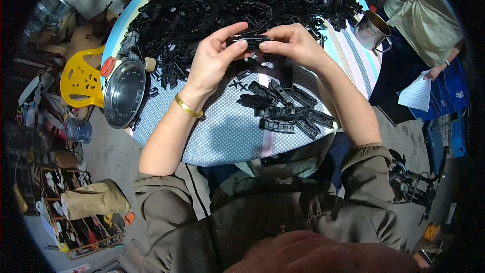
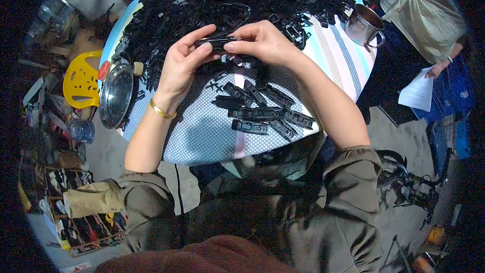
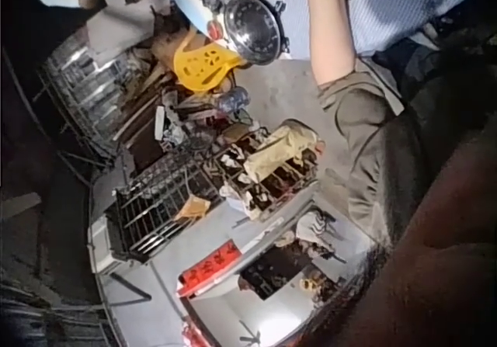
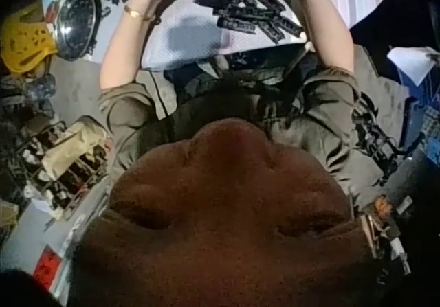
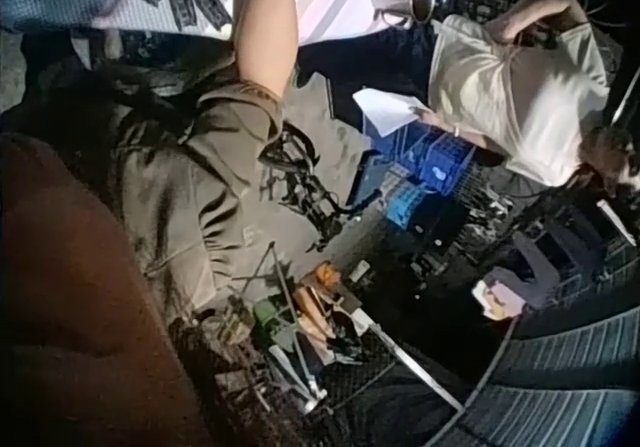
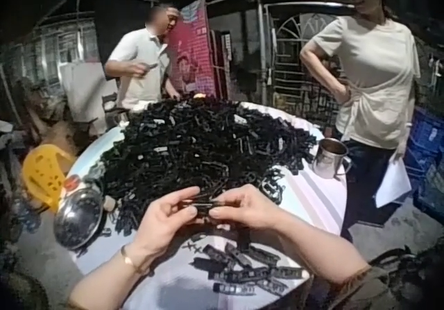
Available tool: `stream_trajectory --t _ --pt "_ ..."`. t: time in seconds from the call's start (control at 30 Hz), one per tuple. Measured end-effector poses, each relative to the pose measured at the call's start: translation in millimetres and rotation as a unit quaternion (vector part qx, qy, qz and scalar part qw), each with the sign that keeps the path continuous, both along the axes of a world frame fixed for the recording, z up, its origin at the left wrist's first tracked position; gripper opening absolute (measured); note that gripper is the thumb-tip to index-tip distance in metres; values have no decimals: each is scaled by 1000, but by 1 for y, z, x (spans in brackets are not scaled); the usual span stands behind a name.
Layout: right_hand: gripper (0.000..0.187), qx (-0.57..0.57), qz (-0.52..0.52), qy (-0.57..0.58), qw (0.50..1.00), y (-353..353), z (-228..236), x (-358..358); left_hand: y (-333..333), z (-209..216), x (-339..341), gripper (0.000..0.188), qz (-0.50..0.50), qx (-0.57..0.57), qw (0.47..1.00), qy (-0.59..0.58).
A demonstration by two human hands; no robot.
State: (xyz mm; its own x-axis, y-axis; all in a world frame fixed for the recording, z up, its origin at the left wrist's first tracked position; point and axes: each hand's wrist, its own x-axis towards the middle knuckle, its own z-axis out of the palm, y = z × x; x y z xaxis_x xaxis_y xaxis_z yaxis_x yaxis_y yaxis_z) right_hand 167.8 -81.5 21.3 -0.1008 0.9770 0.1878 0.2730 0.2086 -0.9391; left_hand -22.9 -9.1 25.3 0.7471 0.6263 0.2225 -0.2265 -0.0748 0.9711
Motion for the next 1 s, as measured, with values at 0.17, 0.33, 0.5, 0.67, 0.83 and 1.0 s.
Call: stream_trajectory --t 0.17,0.33,0.5,0.67,0.83,1.0 --pt "18 15 -129 -69 989 1 11 54 -10 -4 -3 40 -107 47 992 39" --pt "32 -39 -259 -394 881 3 -19 127 -28 -9 7 27 -232 155 953 116" --pt "38 -48 -276 -447 849 12 -32 126 -23 -19 10 26 -230 329 913 79" --pt "24 -26 -268 -316 910 0 -30 154 -26 -14 14 24 -141 185 959 162" --pt "23 8 -327 -247 912 -21 6 130 -12 -20 13 32 -53 -8 995 79" --pt "17 247 -210 -155 933 -11 15 55 -4 -14 14 38 -121 -264 957 4"
